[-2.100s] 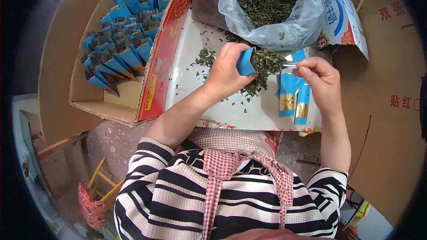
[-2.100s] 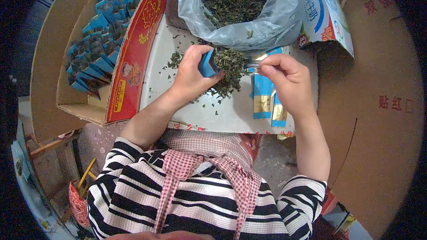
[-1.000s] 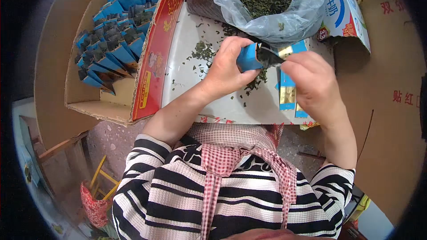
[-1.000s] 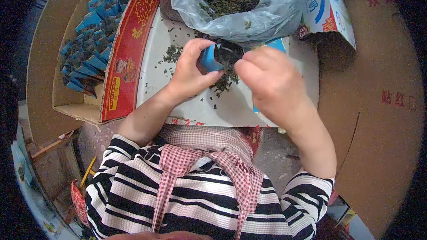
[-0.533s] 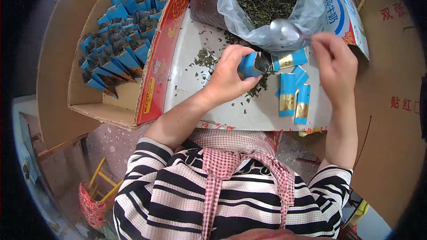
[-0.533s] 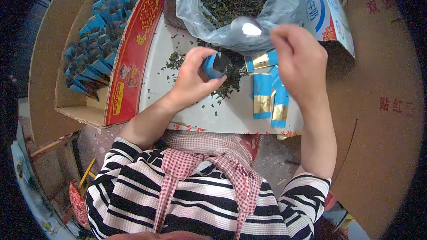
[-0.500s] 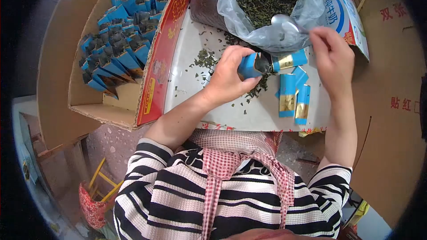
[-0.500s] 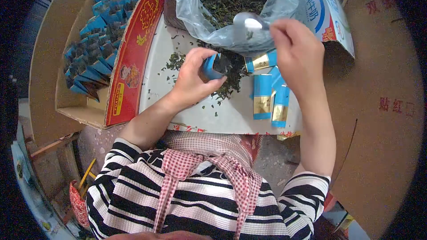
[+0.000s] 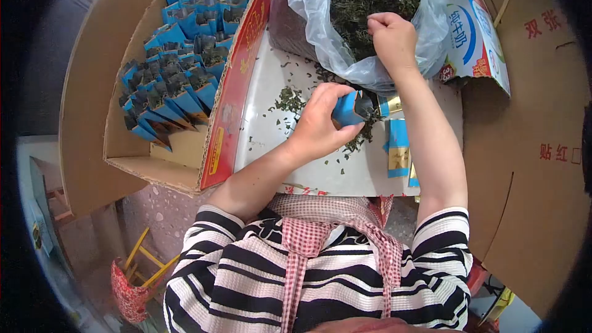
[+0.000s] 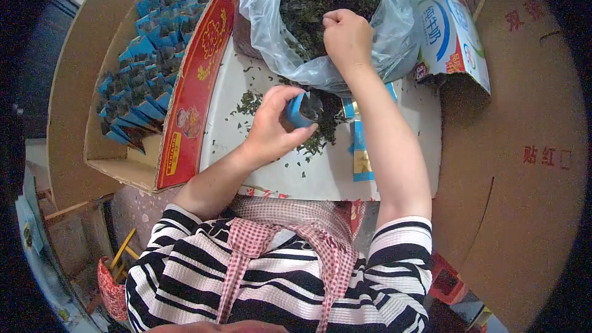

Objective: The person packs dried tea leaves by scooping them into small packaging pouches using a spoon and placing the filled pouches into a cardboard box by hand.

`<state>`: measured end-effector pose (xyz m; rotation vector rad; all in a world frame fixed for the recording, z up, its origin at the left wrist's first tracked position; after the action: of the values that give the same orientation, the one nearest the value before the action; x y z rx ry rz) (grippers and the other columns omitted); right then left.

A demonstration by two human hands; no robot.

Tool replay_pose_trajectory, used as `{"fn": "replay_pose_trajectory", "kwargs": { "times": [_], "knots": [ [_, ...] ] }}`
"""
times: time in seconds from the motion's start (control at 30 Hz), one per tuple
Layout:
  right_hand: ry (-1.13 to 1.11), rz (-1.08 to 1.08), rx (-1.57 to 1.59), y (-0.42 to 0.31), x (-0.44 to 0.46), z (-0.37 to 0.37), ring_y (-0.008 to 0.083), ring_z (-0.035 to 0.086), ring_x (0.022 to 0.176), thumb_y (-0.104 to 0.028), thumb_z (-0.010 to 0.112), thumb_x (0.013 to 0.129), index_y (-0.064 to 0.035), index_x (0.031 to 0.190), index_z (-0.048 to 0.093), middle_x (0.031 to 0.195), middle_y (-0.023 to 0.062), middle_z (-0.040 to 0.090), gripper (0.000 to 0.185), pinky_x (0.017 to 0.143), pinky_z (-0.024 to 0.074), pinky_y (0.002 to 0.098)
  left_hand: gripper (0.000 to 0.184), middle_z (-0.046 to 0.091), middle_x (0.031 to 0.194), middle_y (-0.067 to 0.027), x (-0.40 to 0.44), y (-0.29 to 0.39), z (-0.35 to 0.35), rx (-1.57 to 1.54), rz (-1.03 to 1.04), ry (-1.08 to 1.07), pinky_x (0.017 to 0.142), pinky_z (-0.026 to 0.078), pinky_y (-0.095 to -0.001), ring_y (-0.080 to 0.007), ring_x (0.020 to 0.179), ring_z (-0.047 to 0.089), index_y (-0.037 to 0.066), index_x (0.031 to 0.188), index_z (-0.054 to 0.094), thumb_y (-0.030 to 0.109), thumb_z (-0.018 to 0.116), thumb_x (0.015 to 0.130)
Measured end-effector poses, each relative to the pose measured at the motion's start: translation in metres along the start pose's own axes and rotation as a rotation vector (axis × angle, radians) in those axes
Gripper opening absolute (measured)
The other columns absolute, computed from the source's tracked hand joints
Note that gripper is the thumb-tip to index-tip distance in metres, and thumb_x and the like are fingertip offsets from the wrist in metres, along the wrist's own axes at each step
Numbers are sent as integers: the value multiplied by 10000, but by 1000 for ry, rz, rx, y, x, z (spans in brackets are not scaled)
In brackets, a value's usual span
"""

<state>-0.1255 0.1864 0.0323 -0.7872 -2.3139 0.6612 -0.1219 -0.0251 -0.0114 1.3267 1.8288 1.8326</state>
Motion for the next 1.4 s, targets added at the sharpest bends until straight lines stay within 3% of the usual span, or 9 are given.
{"fn": "replay_pose_trajectory", "kwargs": {
  "times": [0.07, 0.27, 0.5, 0.57, 0.63, 0.7, 1.0, 1.27, 1.4],
  "knots": [
    [-20, 84, 180, 4, 2, 6, 136, 653, 722, -47, 621, 841, 40, 934, 677, 807, 92, 687, 139, 650, 536, 268, 525, 535, 1036, -128, 0, -1, 0, -6, -4, -6, 896, 432, -344, -268, 1022, 524, 13, 1103, 537, 80, 786, 645],
    [-31, 363, 619, -3, -8, -11, 186, 659, 762, -27, 595, 872, 50, 977, 626, 885, 121, 659, 134, 687, 567, 288, 530, 536, 1047, -125, 0, -1, -1, 12, -19, -2, 894, 438, -339, -258, 1024, 531, 8, 1107, 535, 85, 787, 648],
    [-61, 368, 718, -7, -32, -47, 191, 650, 813, -29, 592, 890, 45, 1011, 604, 922, 124, 647, 142, 739, 560, 301, 541, 528, 1050, -117, 1, -2, -2, 11, -29, 9, 867, 446, -319, -225, 984, 541, 3, 1125, 530, 98, 784, 657],
    [-74, 315, 762, -9, -44, -59, 189, 648, 821, -39, 584, 904, 41, 1022, 598, 932, 125, 648, 143, 758, 553, 300, 518, 528, 1066, -139, 3, 0, -4, -13, -105, -7, 885, 457, -343, -276, 1013, 548, 5, 1115, 536, 109, 776, 668],
    [-96, 304, 743, -11, -58, -74, 186, 647, 824, -45, 578, 912, 35, 1032, 596, 941, 122, 647, 145, 761, 546, 299, 523, 527, 1070, -141, 2, -2, -3, 2, -91, -1, 892, 453, -342, -275, 1013, 548, 4, 1120, 533, 109, 776, 669],
    [-105, 314, 740, -14, -73, -87, 182, 646, 822, -43, 574, 914, 27, 1030, 600, 937, 116, 649, 138, 765, 542, 305, 594, 515, 1050, -111, 1, -5, -2, 20, -71, -1, 839, 446, -305, -210, 948, 536, -1, 1170, 512, 133, 787, 661],
    [-324, 241, 661, -3, -113, -131, 150, 639, 818, -49, 591, 901, 2, 989, 616, 901, 65, 642, 104, 763, 529, 294, 615, 532, 1071, -128, 1, -2, -3, 78, -63, -13, 884, 440, -325, -240, 1002, 536, 3, 1183, 507, 139, 789, 654],
    [-463, 1, 365, -17, -105, -139, 109, 609, 830, 8, 591, 883, 7, 942, 628, 891, 28, 632, 70, 744, 500, 252, 600, 543, 1079, -135, -1, -4, 1, 60, -45, -35, 917, 426, -341, -276, 1038, 532, 6, 1165, 516, 125, 794, 648],
    [-402, -162, 169, -40, -104, -139, 112, 604, 834, 37, 596, 859, 17, 914, 626, 877, 48, 634, 65, 726, 490, 241, 606, 548, 1073, -141, -2, -6, 2, 97, -17, -49, 915, 429, -354, -288, 1037, 533, 11, 1168, 513, 129, 798, 646]
  ]
}}
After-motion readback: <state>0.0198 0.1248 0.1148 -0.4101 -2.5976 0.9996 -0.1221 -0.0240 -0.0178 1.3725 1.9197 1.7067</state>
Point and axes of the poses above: each hand's wrist, its own x-axis towards the middle knuckle, its own z-axis out of the palm, y = z × x, the point moved 2 cm from there along x, towards the middle knuckle
